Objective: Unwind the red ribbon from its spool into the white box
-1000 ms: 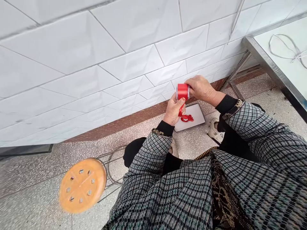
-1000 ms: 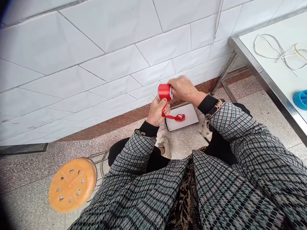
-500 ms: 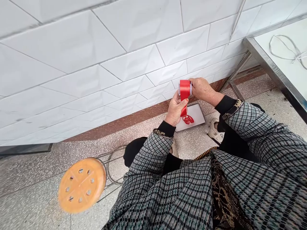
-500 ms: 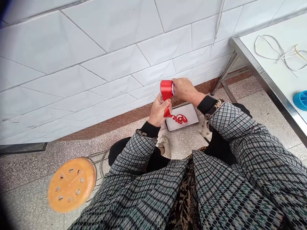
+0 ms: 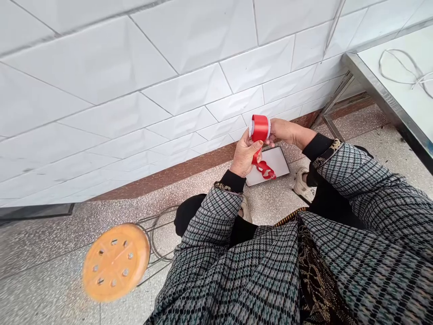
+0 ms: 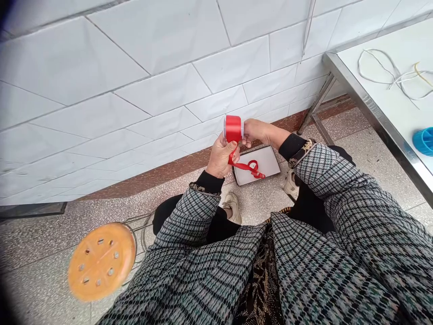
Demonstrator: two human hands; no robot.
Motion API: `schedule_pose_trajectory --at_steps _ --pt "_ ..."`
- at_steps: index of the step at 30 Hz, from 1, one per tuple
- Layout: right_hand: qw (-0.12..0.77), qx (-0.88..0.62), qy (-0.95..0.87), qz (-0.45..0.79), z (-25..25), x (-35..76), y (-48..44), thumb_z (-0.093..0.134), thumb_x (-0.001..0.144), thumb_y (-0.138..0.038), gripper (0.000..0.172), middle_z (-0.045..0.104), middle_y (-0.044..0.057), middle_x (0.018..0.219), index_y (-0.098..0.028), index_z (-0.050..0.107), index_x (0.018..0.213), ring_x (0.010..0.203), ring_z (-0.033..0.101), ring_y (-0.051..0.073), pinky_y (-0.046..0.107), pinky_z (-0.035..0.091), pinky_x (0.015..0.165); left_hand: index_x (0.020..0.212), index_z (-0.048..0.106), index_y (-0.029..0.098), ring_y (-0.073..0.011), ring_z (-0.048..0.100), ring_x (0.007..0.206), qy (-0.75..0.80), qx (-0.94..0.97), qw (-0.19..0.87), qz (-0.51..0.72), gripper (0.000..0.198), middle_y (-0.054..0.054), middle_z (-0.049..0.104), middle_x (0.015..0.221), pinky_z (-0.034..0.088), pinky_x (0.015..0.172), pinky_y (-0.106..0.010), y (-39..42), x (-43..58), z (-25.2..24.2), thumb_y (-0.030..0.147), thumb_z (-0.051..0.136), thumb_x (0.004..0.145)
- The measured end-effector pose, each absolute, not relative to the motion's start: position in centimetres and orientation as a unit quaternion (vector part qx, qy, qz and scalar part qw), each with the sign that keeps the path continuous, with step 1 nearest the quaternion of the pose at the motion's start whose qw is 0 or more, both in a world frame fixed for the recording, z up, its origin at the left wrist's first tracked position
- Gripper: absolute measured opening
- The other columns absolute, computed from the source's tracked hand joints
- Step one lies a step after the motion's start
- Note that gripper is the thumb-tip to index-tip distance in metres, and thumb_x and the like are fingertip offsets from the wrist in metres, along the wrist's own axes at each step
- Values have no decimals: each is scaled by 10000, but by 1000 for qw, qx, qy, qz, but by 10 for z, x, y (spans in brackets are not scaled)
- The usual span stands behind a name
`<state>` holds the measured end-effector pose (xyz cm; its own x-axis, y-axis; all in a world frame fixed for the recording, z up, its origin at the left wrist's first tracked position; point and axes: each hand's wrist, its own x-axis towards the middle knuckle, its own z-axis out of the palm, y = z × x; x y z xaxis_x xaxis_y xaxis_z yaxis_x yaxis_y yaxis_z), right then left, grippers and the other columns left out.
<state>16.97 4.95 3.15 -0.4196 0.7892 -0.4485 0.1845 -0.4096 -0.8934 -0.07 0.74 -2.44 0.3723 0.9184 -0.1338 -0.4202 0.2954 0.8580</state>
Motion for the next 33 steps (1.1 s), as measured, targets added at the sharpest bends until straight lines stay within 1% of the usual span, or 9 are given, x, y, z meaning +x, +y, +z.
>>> schedule_pose_trajectory --at_steps 3,8,10,13,16,19,27,30,33 --pt "167 -442 -463 750 27 173 51 613 886 -110 232 538 3 501 -164 601 661 435 458 93 192 416 474 1280 648 232 -39 408 354 320 386 738 451 784 105 646 641 297 357 -214 8 -2 -24 485 1069 668" --pt "101 -432 -458 770 32 174 47 507 1000 -177 315 481 -29 513 -189 567 691 425 394 97 263 545 616 1144 636 242 -37 435 368 333 389 730 453 705 84 694 709 319 357 -215 6 -3 -21 479 1077 647" --pt "107 -484 -542 679 37 174 46 540 1034 -214 278 576 -1 593 -181 609 767 502 507 121 271 543 666 1059 618 240 -38 411 361 341 375 730 458 668 101 648 648 306 350 -213 4 -2 -19 505 1073 647" --pt "157 -558 -709 401 42 176 45 653 990 -217 72 757 83 862 -163 695 965 769 683 202 305 516 788 941 568 238 -43 372 350 349 341 744 457 622 143 504 523 278 346 -202 2 0 -17 516 1058 679" --pt "152 -555 -796 187 45 179 46 612 1003 -222 197 809 160 1094 -145 745 1126 1003 716 292 350 463 874 862 505 239 -43 364 354 355 321 755 448 628 154 439 481 256 348 -188 1 3 -16 525 1043 710" --pt "98 -555 -818 119 45 180 46 518 1056 -219 293 813 202 1131 -114 764 1176 1019 716 327 363 430 850 842 496 237 -43 367 361 352 328 760 437 638 145 441 476 255 351 -185 -1 5 -16 546 1038 713" --pt "72 -588 -795 131 37 181 54 495 1083 -211 328 821 202 1108 -79 763 1217 968 723 319 346 417 797 913 632 212 -47 373 376 347 366 740 444 600 126 515 510 314 379 -209 1 6 -19 543 1060 653" --pt "101 -592 -777 189 40 180 54 511 1056 -161 251 812 153 957 -100 754 1077 871 715 276 328 429 786 986 687 196 -42 406 399 361 370 722 461 586 109 574 560 331 402 -215 3 6 -18 491 1066 651" --pt "136 -575 -728 348 46 178 52 481 1060 -104 289 706 48 694 -163 653 835 641 640 178 283 440 715 1058 712 200 -45 441 420 369 367 713 470 546 107 589 577 364 437 -210 5 5 -15 408 1056 689"
